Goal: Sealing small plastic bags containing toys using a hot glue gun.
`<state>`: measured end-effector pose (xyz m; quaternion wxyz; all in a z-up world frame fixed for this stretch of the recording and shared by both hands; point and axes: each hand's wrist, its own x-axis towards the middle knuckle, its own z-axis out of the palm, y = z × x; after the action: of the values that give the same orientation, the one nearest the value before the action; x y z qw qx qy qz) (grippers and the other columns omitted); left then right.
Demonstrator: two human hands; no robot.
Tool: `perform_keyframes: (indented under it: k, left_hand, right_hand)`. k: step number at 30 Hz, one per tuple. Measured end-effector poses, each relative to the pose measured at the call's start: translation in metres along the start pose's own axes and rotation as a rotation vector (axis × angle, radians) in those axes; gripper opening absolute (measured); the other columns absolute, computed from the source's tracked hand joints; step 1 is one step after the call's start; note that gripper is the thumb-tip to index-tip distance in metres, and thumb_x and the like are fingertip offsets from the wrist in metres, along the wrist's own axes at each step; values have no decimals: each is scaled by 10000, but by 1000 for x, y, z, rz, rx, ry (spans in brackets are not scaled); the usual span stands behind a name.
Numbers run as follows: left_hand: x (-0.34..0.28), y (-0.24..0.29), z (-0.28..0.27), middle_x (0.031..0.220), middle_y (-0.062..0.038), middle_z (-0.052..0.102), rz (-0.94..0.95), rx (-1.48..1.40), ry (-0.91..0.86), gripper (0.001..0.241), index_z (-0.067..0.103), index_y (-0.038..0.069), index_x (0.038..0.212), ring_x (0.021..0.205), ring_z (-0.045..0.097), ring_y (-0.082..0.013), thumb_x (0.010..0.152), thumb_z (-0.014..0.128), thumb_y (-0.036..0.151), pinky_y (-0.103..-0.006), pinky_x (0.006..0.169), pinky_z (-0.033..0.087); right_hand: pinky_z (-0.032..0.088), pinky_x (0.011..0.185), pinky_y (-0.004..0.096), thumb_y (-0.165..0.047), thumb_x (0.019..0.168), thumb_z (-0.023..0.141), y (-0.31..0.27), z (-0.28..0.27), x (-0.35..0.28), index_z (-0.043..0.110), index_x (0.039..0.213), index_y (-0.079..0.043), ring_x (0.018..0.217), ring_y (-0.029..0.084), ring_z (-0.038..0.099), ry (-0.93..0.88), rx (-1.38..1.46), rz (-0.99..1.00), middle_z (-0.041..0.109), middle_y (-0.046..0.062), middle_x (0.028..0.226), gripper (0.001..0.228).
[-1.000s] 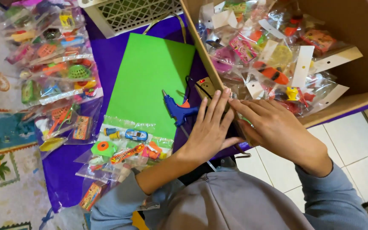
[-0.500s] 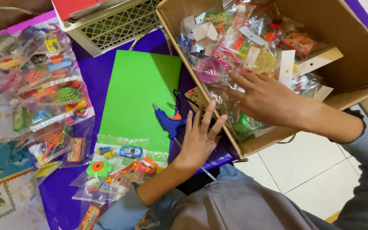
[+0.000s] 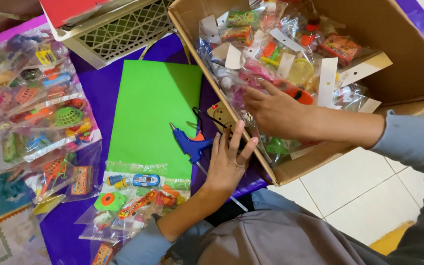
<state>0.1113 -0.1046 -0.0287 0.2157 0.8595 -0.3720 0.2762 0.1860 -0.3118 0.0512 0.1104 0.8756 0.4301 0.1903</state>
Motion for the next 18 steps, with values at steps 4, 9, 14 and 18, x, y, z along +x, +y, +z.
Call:
perform_keyframes:
  k: [4,9,14,18]
  left_hand:
    - [0,-2,3,1680,-260,158,0,5,27,990,55,313,1661,1219,559,-507,932,683,78,-672,1012,455]
    - [3,0,-5,1682,-248,175,5,41,42,970,57,308,1665,1194,581,-489,935,645,60,-651,993,477]
    - [1,-2,0,1673,-259,198,14,42,36,960,89,296,1664,1174,581,-489,922,649,59,-644,995,473]
    - [2,0,-4,1677,-262,198,15,11,32,927,113,291,1668,1182,573,-491,938,631,52,-645,1001,464]
  right_hand:
    - [355,1055,557,-263,710,599,-6,14,-17,747,803,-136,1106,236,584,-80,122,-18,687,27,914,216]
    - [385,998,522,-307,690,612,2,31,-17,699,771,-205,950,236,569,-8,56,-14,607,15,891,156]
    - [350,1107,602,-339,707,680,15,3,0,778,936,-251,1138,326,575,-7,-54,108,609,132,1091,265]
    - [279,1169,648,-368,697,715,11,1,-4,761,924,-308,1374,362,522,-63,-20,98,564,206,1402,239]
